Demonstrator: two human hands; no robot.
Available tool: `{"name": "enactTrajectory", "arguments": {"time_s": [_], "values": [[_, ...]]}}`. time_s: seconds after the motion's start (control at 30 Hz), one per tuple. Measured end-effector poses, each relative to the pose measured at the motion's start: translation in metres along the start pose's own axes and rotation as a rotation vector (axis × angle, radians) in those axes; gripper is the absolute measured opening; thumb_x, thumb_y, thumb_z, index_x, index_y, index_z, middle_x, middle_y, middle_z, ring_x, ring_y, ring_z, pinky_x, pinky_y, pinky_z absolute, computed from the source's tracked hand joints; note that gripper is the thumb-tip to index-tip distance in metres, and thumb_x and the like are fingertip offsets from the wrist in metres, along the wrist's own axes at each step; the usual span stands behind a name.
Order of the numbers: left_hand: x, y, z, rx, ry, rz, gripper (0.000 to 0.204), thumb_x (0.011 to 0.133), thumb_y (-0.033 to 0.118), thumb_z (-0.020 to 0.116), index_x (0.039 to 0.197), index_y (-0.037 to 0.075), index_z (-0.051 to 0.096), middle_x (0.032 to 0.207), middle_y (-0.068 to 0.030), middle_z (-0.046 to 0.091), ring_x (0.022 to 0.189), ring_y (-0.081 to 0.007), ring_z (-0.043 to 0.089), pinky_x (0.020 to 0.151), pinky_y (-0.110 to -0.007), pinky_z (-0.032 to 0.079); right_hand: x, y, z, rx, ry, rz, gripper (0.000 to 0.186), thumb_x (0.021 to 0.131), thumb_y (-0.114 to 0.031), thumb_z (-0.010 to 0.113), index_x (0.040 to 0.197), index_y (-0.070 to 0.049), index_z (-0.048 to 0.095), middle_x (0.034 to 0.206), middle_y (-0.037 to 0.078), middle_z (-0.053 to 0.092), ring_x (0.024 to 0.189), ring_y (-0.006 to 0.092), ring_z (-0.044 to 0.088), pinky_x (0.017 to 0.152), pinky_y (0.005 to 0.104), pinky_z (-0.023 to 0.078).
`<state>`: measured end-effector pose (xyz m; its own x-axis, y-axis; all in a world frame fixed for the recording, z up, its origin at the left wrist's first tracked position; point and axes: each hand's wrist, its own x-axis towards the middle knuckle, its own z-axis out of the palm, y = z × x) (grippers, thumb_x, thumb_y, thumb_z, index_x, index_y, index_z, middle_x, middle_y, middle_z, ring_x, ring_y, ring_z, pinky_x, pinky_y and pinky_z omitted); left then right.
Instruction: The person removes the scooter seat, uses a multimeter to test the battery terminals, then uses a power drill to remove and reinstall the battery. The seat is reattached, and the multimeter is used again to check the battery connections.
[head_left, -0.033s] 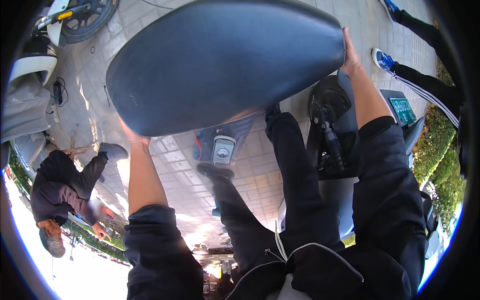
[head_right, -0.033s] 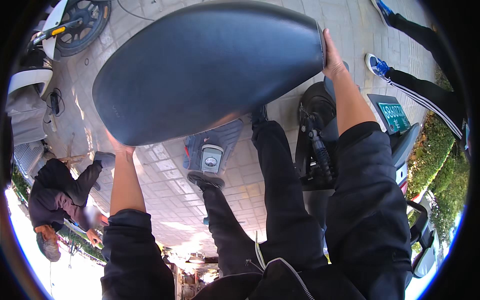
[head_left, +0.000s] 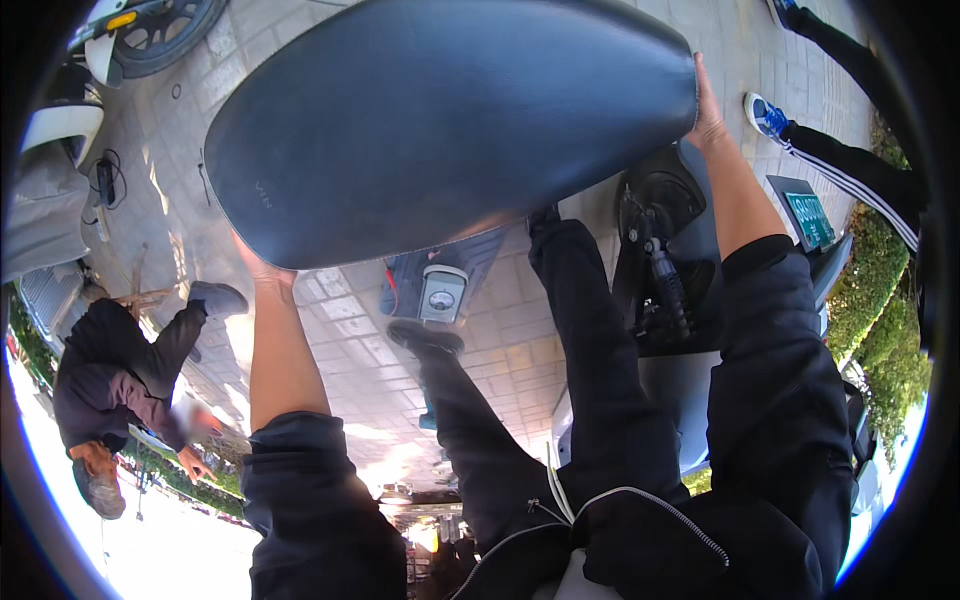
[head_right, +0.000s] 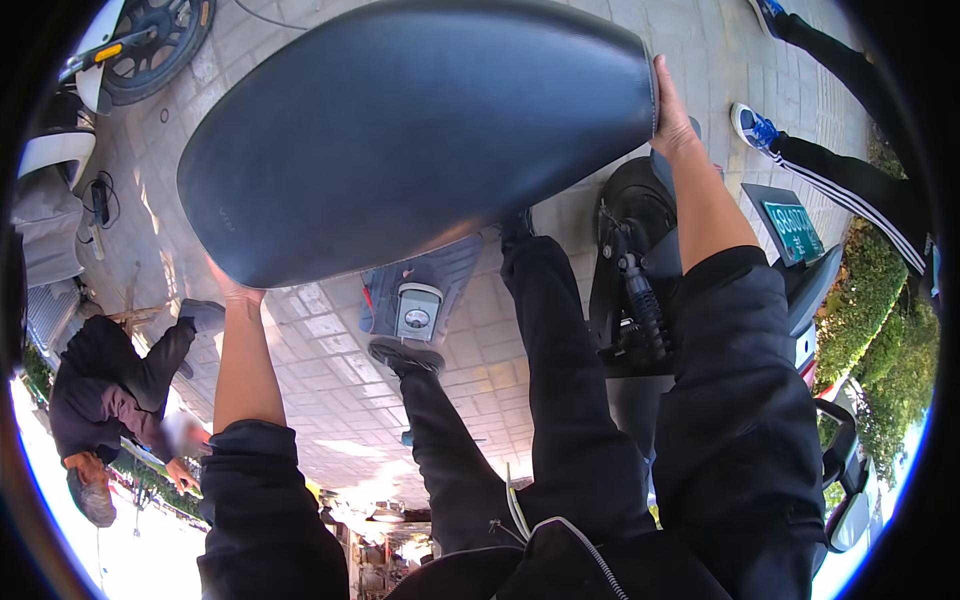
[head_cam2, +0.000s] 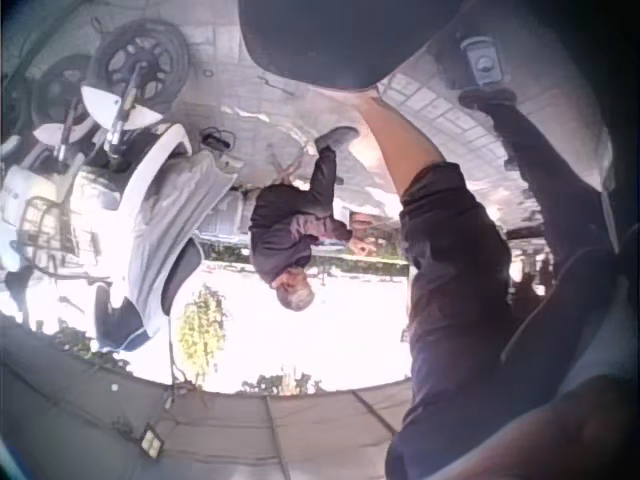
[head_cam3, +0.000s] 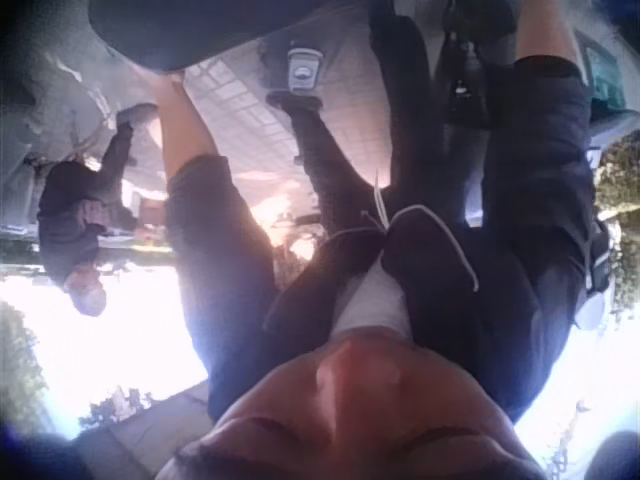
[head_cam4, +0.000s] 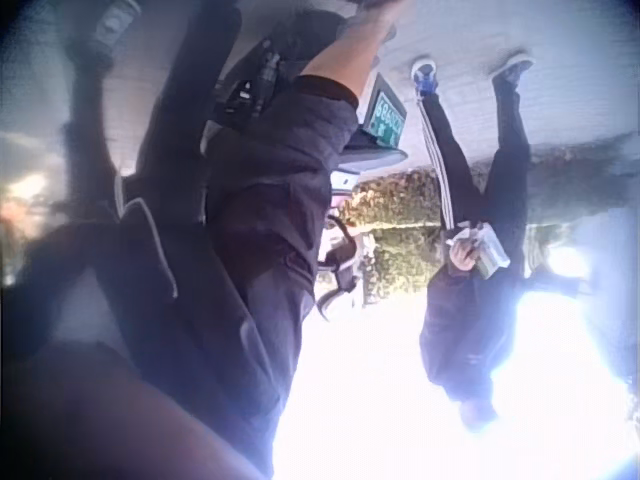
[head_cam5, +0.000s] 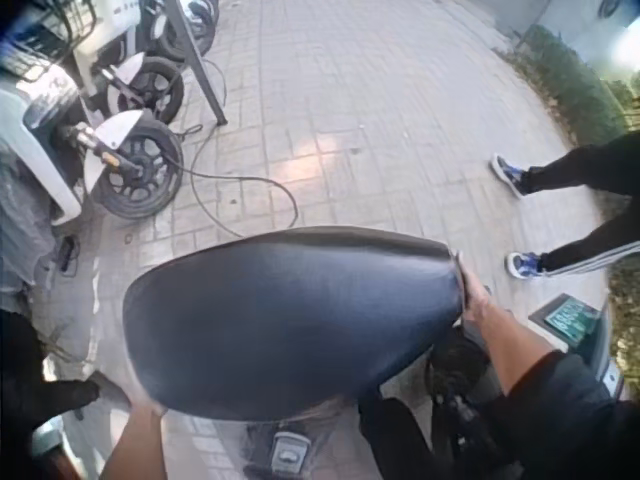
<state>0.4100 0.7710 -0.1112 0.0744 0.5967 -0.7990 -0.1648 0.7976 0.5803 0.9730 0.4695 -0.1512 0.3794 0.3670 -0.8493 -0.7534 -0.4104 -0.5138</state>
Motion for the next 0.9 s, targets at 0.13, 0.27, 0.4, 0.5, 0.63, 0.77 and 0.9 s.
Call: {"name": "enactTrajectory", "arguments": {"time_s": [0.13,0.27,0.4,0.5,0.63,0.77,0.9], "values": [[0.010,-0.015,-0.019,0.001,-0.069,-0.042,0.063,0.098,0.057,0.039,0.137,0.008,0.050,0.132,-0.0080,0.056,0.120,-0.0256,0.054,0.101,-0.039,0.046,-0.006,0.019,-0.033,-0.019,0.391,-0.186,0.062,0.089,-0.063,0.058,0.115,-0.007,0.065,0.103,0.004,0.068,0.090,0.0164,0.065,0.074,0.0340,0.053],[0.004,-0.019,-0.028,0.151,0.037,0.008,0.068,0.096,0.064,0.039,0.135,0.009,0.052,0.131,-0.0065,0.057,0.122,-0.0234,0.052,0.105,-0.038,0.040,-0.024,0.049,-0.023,-0.256,0.780,-0.269,0.057,0.091,-0.061,0.055,0.111,-0.007,0.065,0.097,0.006,0.066,0.080,0.0187,0.063,0.059,0.0340,0.046],[-0.018,-0.020,-0.028,0.316,0.037,0.023,0.075,0.092,0.068,0.045,0.135,0.006,0.050,0.126,-0.0090,0.057,0.112,-0.0206,0.052,0.096,-0.043,0.038,-0.067,0.122,-0.027,-0.339,0.911,-0.088,0.050,0.091,-0.059,0.051,0.095,-0.011,0.060,0.087,0.003,0.058,0.073,0.0186,0.055,0.060,0.0383,0.038],[-0.030,-0.022,-0.046,0.320,-0.014,0.031,0.079,0.092,0.067,0.046,0.138,0.003,0.046,0.129,-0.0111,0.055,0.114,-0.0227,0.051,0.099,-0.045,0.037,-0.095,0.221,0.010,-0.514,0.724,0.059,0.037,0.094,-0.048,0.055,0.096,-0.012,0.060,0.087,0.000,0.058,0.076,0.0143,0.054,0.060,0.0340,0.038],[-0.070,-0.051,-0.091,0.351,0.029,0.067,0.080,0.097,0.064,0.040,0.143,-0.001,0.038,0.136,-0.0138,0.051,0.123,-0.0235,0.047,0.103,-0.041,0.036,-0.145,0.380,0.090,-0.998,0.159,-0.069,0.037,0.085,-0.027,0.073,0.107,0.003,0.065,0.089,0.007,0.066,0.084,0.0163,0.060,0.079,0.0300,0.047],[-0.191,-0.138,-0.162,0.547,0.169,0.029,0.050,0.099,0.036,0.056,0.131,-0.002,0.053,0.122,-0.0136,0.062,0.111,-0.0217,0.058,0.097,-0.033,0.043,-0.162,0.478,0.155,-1.208,-0.105,0.311,0.071,0.073,-0.037,0.080,0.130,-0.002,0.055,0.118,0.020,0.065,0.114,0.0314,0.061,0.098,0.0385,0.047],[-0.361,-0.215,-0.225,1.099,0.048,0.059,0.037,0.088,0.021,0.065,0.119,0.003,0.059,0.117,-0.0166,0.062,0.113,-0.0364,0.054,0.100,-0.046,0.038,-0.126,0.526,0.191,-1.456,0.090,-0.111,0.075,0.070,-0.034,0.082,0.132,-0.003,0.053,0.122,0.023,0.062,0.117,0.0334,0.058,0.098,0.0406,0.046]]}}
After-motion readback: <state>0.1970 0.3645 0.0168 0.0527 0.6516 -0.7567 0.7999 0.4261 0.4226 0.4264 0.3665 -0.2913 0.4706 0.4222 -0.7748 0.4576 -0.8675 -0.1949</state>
